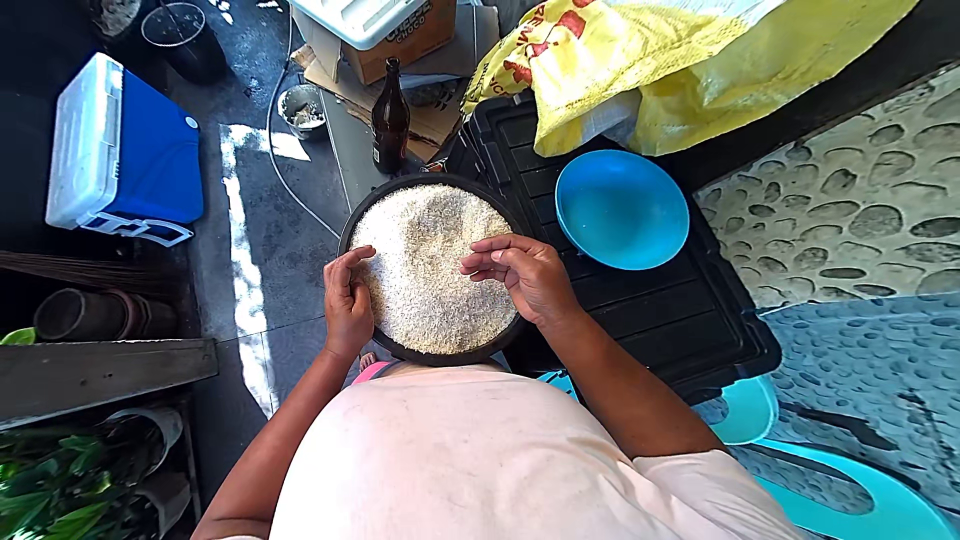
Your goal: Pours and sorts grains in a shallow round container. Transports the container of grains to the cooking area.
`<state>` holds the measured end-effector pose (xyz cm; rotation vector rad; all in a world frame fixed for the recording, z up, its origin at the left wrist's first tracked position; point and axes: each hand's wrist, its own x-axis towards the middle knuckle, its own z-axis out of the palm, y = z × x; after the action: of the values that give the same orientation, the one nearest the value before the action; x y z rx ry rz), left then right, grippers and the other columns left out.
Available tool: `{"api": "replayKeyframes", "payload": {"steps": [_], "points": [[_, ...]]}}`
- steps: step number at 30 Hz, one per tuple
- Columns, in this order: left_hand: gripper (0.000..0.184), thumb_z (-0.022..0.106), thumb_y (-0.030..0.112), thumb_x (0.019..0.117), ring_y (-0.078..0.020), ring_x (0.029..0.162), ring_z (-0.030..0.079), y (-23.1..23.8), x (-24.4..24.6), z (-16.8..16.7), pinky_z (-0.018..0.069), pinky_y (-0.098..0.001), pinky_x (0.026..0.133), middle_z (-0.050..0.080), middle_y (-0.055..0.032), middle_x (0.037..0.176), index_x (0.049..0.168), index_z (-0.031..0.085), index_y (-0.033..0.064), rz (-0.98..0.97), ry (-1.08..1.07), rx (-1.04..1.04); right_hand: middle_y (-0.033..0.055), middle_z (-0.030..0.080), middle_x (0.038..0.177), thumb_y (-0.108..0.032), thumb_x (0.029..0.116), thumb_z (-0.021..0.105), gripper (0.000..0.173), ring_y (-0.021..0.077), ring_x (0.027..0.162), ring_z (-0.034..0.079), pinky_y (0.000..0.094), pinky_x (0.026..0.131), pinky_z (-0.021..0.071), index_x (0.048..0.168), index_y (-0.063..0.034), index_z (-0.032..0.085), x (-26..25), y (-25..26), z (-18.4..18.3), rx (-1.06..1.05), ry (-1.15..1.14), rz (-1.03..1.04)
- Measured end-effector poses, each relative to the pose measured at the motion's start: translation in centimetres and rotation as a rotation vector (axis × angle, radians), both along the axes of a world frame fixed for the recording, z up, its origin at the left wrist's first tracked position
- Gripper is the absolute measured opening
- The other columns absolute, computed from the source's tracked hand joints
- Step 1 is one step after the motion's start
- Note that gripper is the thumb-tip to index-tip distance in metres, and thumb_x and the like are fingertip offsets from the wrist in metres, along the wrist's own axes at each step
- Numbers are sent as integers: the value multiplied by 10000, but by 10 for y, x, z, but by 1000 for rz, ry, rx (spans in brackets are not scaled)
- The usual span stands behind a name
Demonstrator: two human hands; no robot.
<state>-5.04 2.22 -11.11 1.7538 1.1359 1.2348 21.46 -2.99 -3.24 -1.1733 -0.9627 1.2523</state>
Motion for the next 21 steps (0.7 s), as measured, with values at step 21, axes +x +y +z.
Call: {"api": "replayKeyframes", "payload": {"steps": [21], "points": [[446, 388, -40, 960, -206, 1337, 513, 1, 1, -3, 385, -378, 1153, 637, -69, 1352, 1343, 594, 60, -1, -33, 10, 70, 757, 1193, -29, 1017, 504, 305, 178, 1253, 656, 343, 1105, 517, 1231, -7, 720, 30, -1, -1, 229, -735, -84]]}}
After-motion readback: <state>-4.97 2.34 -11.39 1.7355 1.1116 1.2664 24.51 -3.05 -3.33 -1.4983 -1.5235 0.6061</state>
